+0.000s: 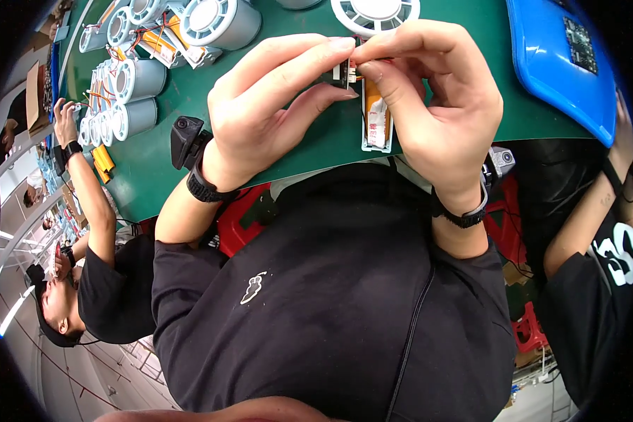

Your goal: The person picks up a circuit board and a fan housing, then connects the wires from the battery and motor to the board. They press the board into the housing, tuck the wires inside, and place the assembled unit back onto the table.

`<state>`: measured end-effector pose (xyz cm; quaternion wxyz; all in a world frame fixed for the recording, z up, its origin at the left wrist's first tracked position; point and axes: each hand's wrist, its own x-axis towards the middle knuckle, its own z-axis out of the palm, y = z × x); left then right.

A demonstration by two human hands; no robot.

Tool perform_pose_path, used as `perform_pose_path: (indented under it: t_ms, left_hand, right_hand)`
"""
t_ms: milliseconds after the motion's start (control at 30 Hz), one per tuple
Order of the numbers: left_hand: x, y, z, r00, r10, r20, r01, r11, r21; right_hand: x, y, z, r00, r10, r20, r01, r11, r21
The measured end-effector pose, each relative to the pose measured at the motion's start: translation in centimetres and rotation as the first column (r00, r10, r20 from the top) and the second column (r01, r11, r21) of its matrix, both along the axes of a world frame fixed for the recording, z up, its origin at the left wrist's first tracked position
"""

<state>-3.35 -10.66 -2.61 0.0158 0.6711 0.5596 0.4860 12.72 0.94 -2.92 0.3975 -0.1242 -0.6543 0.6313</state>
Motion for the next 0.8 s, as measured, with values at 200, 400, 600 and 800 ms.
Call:
perform_pose_path:
  t_ms: [200, 400, 600, 800]
  left_hand:
    - [0.1, -0.1, 0.1, 0.999, 0.039, 0.017, -0.039, 0.999, -0.006]
    - [0.1, -0.2, -0.3, 0.998, 0.057, 0.012, -0.057, 0.998, 0.019]
    - [0.0, -0.1, -0.5, 1.000, 0.029, 0.000, -0.029, 1.000, -0.003]
    - [0.0, 0.0, -0.7, 0.999, 0.053, 0.013, -0.052, 0.998, -0.046]
  right_hand:
    - [0.0, -0.7, -0.3, 0.997, -0.004, -0.081, -0.012, 0.979, -0.204]
    - [-0.1, -1.7, 0.1, 0.996, -0.070, 0.052, 0.078, 0.984, -0.160]
    - [0.1, -1.5, 1.6, 0.890, -0.296, 0.347, 0.091, 0.861, 0.501]
    - [-0.6, -0.6, 0.6, 0.909, -0.325, 0.261, 0.153, 0.843, 0.516]
